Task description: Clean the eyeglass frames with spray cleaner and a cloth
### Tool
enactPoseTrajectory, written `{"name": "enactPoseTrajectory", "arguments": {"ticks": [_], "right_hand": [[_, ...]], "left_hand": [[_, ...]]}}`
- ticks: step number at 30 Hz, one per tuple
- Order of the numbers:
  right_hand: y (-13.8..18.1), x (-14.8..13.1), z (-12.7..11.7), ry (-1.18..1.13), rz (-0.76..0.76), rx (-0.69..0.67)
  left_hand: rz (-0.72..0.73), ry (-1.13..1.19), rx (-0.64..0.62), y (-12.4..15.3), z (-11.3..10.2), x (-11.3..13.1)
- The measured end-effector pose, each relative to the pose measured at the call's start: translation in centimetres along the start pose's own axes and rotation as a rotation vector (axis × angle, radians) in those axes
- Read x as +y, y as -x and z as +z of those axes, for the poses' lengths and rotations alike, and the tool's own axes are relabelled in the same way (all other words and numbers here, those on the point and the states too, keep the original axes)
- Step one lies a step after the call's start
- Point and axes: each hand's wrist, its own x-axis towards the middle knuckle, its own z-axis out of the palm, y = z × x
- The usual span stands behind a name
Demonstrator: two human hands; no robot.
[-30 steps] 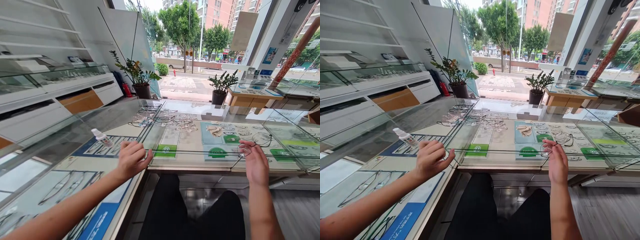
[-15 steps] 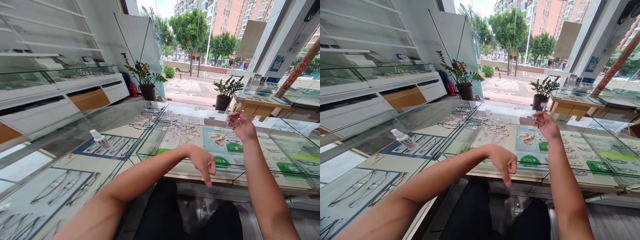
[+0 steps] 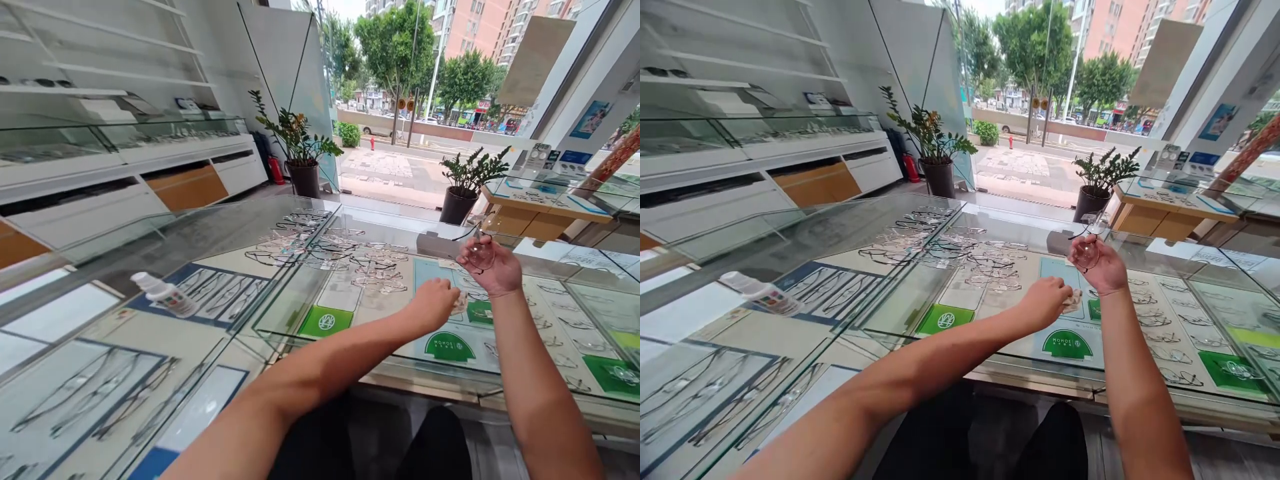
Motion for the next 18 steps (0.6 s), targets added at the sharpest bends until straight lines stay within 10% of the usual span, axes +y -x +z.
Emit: {"name": "enactPoseTrajectory", "arguments": {"ticks": [10, 18], "right_hand": [[0.9, -0.3, 1.7, 0.015, -0.11, 0.03], [-1.5, 1.8, 7.8, 0.298, -0.112, -0.117]], "left_hand": [[-0.378, 1.022, 0.112, 2.2, -6.1, -3.8], [-0.3, 1.602, 0.325, 2.7, -6.4, -9.1]]}}
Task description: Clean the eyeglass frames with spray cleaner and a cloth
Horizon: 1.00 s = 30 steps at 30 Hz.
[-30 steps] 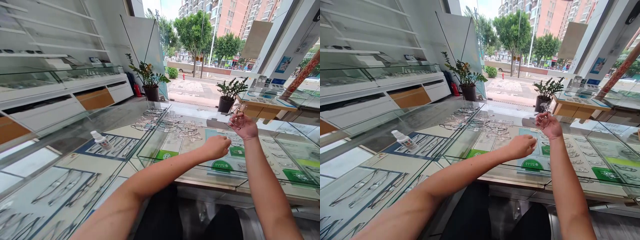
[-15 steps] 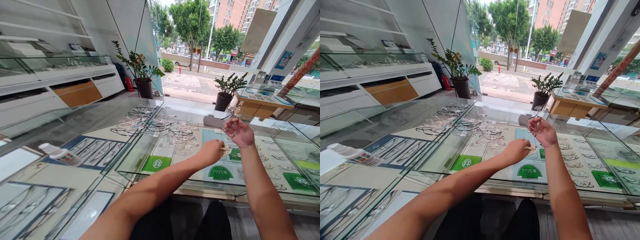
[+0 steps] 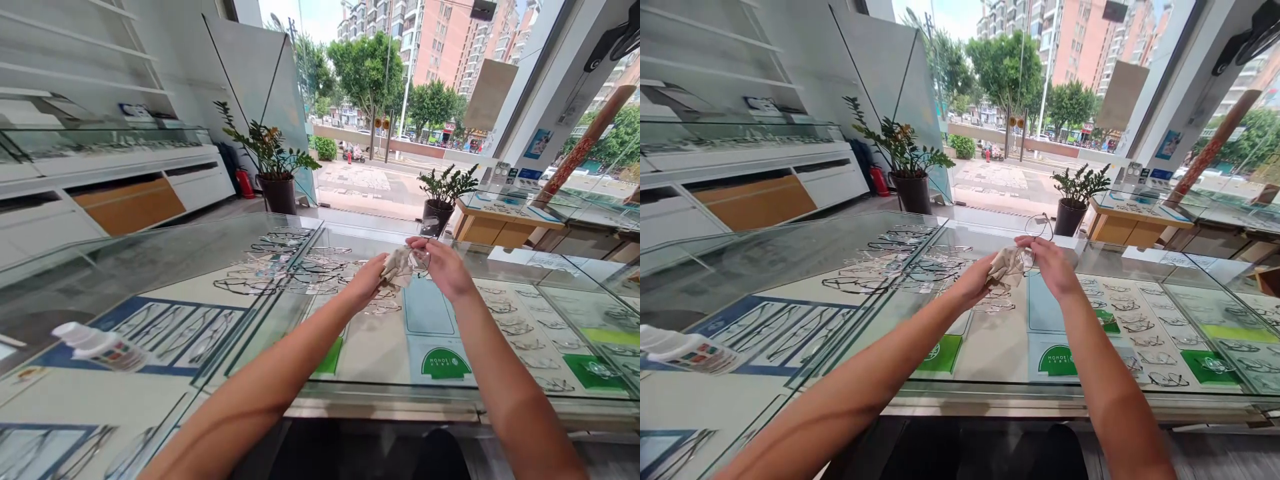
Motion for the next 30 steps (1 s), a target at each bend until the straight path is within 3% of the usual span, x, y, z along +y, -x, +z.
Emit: {"name": "enactPoseTrajectory", "arguments": {"ticks": [4, 10, 22, 26, 30], "right_hand": [[-0.2, 1.1, 1.1, 0.064, 0.01, 0.056], [1.2, 1.6, 0.3, 0.049, 0.063, 0.144], [2.8, 2.4, 1.1, -0.13, 0.249, 0.104], [3.0, 2.3, 1.3, -0.191, 0.265, 0.093], [3.3, 2.1, 2.2, -0.22, 0.265, 0.035]], "left_hand": [[0.029, 0.11, -0.013, -0.2, 0.2, -0.9], [-0.019, 0.005, -0.096, 0.4, 0.8, -1.1], [0.015, 0.008, -0.298, 1.3, 1.4, -1.9], [0.049, 0.013, -0.271, 1.6, 1.7, -1.9], [0.108, -0.002, -0.164, 1.6, 2.0, -2.1]]}}
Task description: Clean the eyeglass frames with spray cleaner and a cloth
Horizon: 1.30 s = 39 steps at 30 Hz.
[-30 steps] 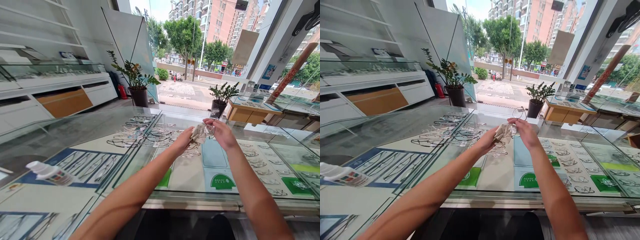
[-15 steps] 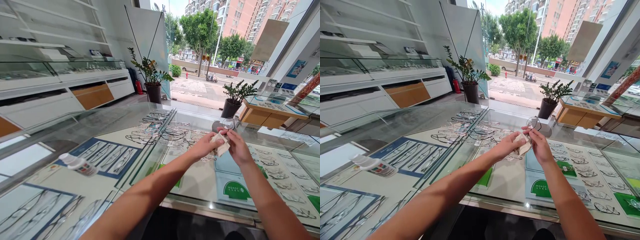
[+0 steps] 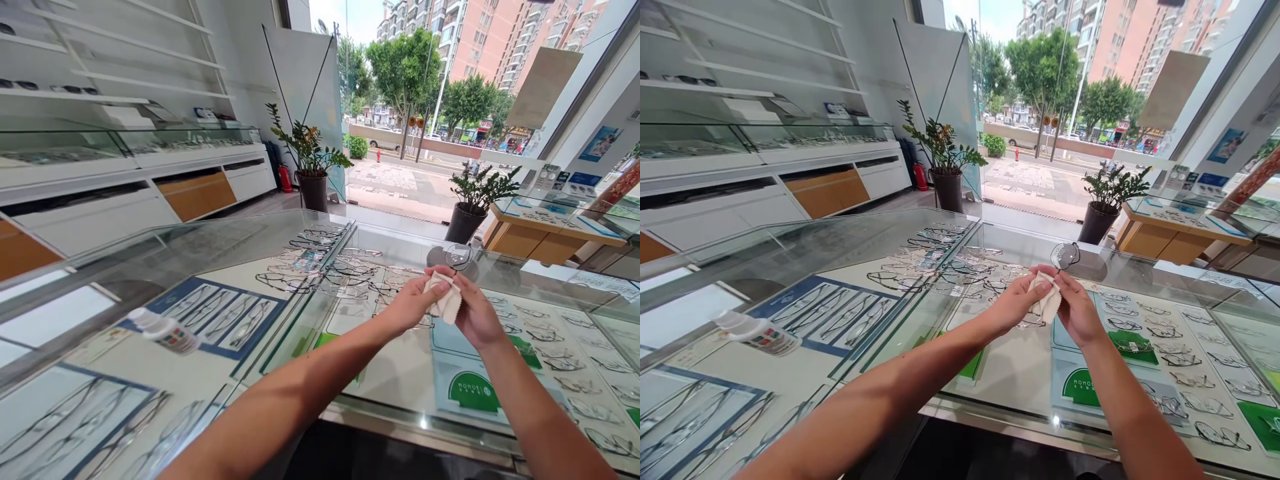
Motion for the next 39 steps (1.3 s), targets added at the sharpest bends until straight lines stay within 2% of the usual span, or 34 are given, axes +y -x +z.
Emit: {"name": "enactPoseTrajectory", "arguments": {"ticks": [3, 10, 15, 19, 23, 29, 32, 37, 39], "right_hand": [[0.1, 0.0, 0.2, -0.005, -0.023, -0.036], [-0.3, -0.2, -0.9, -0.01, -0.013, 0.079], [-0.5, -0.2, -0.9, -0.061, -0.033, 0.091], [-0.5, 0.1, -0.4, -0.111, -0.023, 0.087], [-0.2, 0.3, 0.4, -0.098, -0.053, 0.09], [-0.1, 0.4, 0.6, -0.129, -0.01, 0.083], [-0.3, 0.5, 0.3, -0.145, -0.011, 0.073], [-0.5, 0.5, -0.2, -0.171, 0.025, 0.076], [-0.5, 0.4, -0.1, -0.191, 0.04, 0.092]], "left_hand": [[0.055, -0.076, 0.036, -0.1, -0.2, -0.1], [0.082, -0.258, -0.106, 0.0, -1.4, 1.3], [0.122, -0.319, -0.164, 0.4, -1.5, 1.8], [0.097, -0.295, -0.082, 0.5, -1.2, 1.3], [0.17, -0.285, 0.028, 0.5, -1.0, 0.8], [0.193, -0.396, 0.063, 0.6, -1.3, 1.0], [0.192, -0.442, 0.027, 0.6, -1.5, 1.3], [0.157, -0.452, -0.144, 0.7, -2.1, 1.8], [0.165, -0.456, -0.17, 0.7, -2.1, 1.9]]}}
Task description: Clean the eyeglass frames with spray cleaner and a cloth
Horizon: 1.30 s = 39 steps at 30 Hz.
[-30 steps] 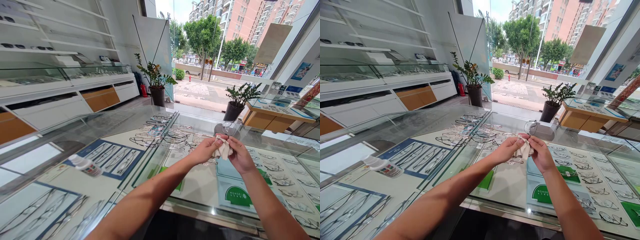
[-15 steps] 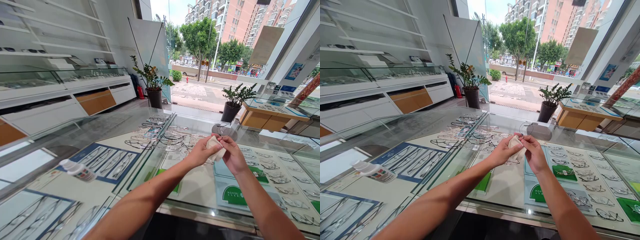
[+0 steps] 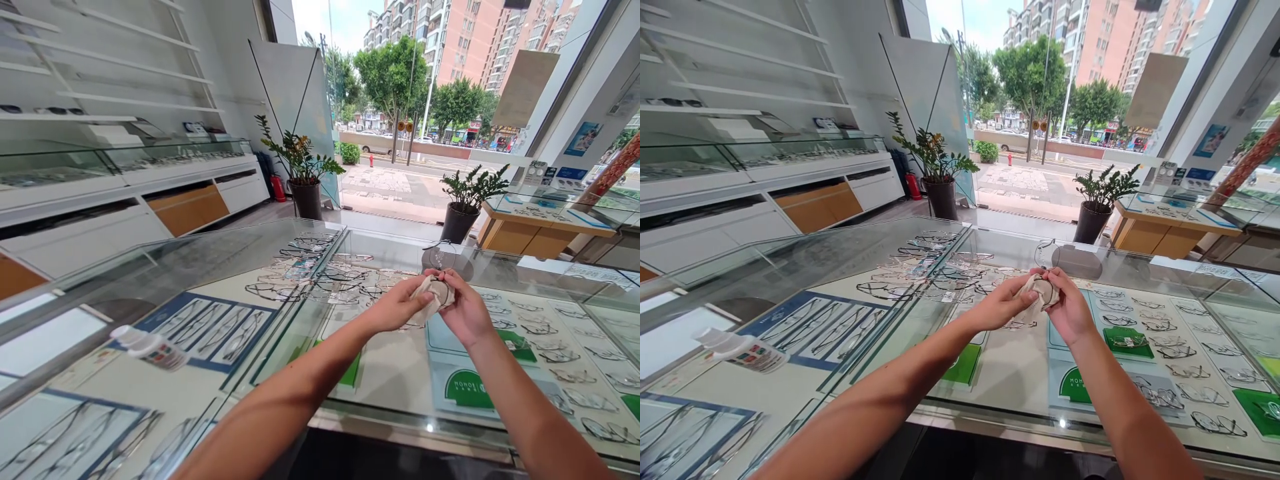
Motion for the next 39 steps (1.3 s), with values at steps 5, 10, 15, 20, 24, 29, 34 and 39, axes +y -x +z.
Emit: {"name": "enactPoseTrajectory", "arguments": {"ticks": [5, 10, 15, 20, 24, 29, 34, 39], "right_hand": [[0.3, 0.3, 0.7, 0.01, -0.028, -0.012], [0.5, 0.4, 1.2, 0.009, -0.026, -0.026], [0.3, 0.1, 0.9, -0.02, -0.01, -0.03], [0.3, -0.2, 0.7, -0.045, 0.026, -0.011], [0.4, 0.1, 0.9, -0.093, 0.041, 0.032], [0.6, 0.9, 1.7, -0.042, -0.022, -0.006], [0.5, 0.9, 1.8, -0.065, -0.015, -0.021], [0.2, 0.5, 1.1, -0.097, 0.022, 0.015]], "left_hand": [[-0.04, 0.078, 0.088, 0.0, 0.6, -0.4], [-0.027, 0.072, 0.194, -0.1, 1.1, -1.0], [0.018, -0.002, 0.147, -0.1, 0.5, -0.8], [0.056, 0.025, -0.021, 0.0, -0.3, -0.7], [0.037, 0.059, 0.006, 0.1, -0.2, -0.8], [0.004, 0.139, 0.15, 0.0, 0.5, -0.8], [0.03, 0.084, 0.196, 0.0, 0.5, -0.7], [0.016, 0.079, 0.063, 0.2, 0.0, -0.9]]}}
